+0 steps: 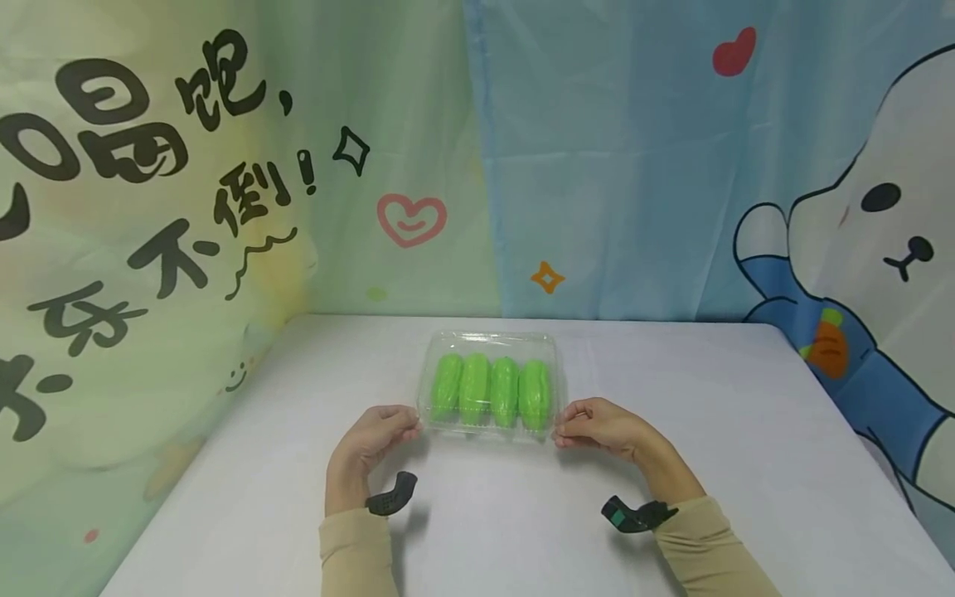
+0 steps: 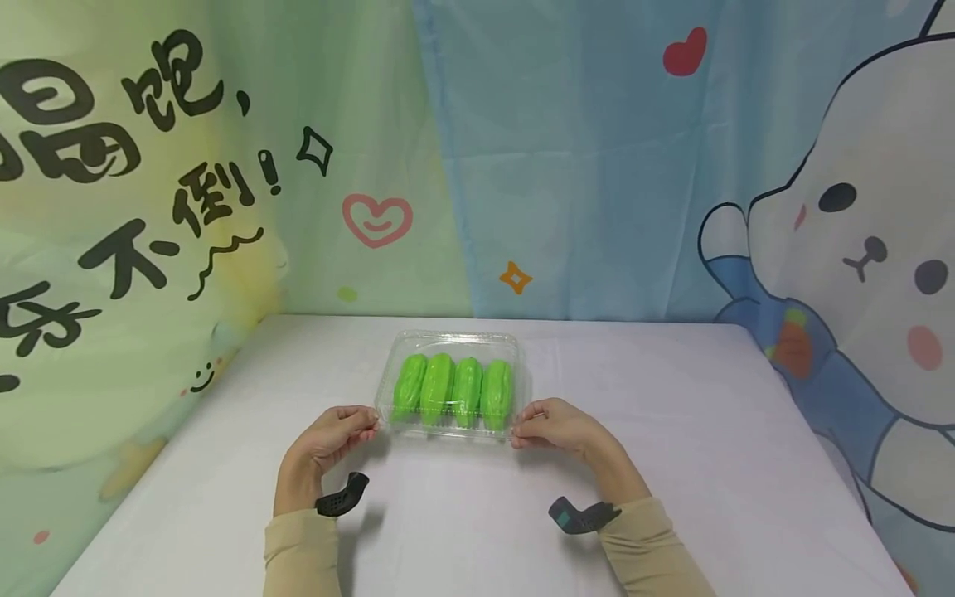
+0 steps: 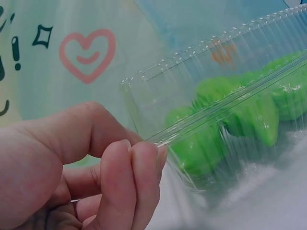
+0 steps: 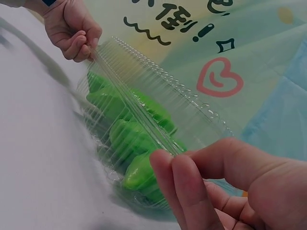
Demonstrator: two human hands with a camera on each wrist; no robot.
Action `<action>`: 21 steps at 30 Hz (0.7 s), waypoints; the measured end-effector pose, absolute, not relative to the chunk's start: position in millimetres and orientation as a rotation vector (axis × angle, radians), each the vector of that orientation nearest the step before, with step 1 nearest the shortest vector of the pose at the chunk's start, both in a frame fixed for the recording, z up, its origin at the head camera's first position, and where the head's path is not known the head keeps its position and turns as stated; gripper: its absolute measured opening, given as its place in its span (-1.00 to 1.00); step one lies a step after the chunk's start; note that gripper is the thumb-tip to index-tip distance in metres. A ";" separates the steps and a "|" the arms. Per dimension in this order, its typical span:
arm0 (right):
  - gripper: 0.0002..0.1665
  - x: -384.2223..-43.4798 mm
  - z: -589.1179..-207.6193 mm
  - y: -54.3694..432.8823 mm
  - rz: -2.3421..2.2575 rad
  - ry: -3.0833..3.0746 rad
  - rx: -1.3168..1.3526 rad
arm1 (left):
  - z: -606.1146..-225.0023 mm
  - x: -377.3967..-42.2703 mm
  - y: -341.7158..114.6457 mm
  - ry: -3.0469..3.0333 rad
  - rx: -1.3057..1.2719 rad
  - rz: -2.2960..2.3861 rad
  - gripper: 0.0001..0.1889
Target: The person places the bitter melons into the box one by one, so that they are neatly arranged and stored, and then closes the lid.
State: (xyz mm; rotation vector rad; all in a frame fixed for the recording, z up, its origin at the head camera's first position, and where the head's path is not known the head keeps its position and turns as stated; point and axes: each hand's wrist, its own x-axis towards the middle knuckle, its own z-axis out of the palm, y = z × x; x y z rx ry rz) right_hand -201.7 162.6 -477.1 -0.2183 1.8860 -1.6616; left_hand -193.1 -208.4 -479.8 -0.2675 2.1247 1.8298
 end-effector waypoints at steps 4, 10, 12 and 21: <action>-0.77 -202.8 -477.6 162.0 -1.670 1.899 -0.209 | -479.4 -192.8 -209.3 2.121 -0.260 1.831 -0.62; -0.51 -203.1 -473.3 164.2 -1.619 1.990 -0.195 | -480.4 -192.1 -208.5 2.095 -0.244 1.863 -0.63; -0.45 -202.4 -471.2 165.8 -1.592 2.015 -0.192 | -480.0 -192.4 -207.7 2.100 -0.237 1.864 -0.63; -0.41 -201.9 -466.4 175.2 -1.582 1.999 -0.200 | -480.6 -193.3 -206.7 2.102 -0.202 1.869 -0.62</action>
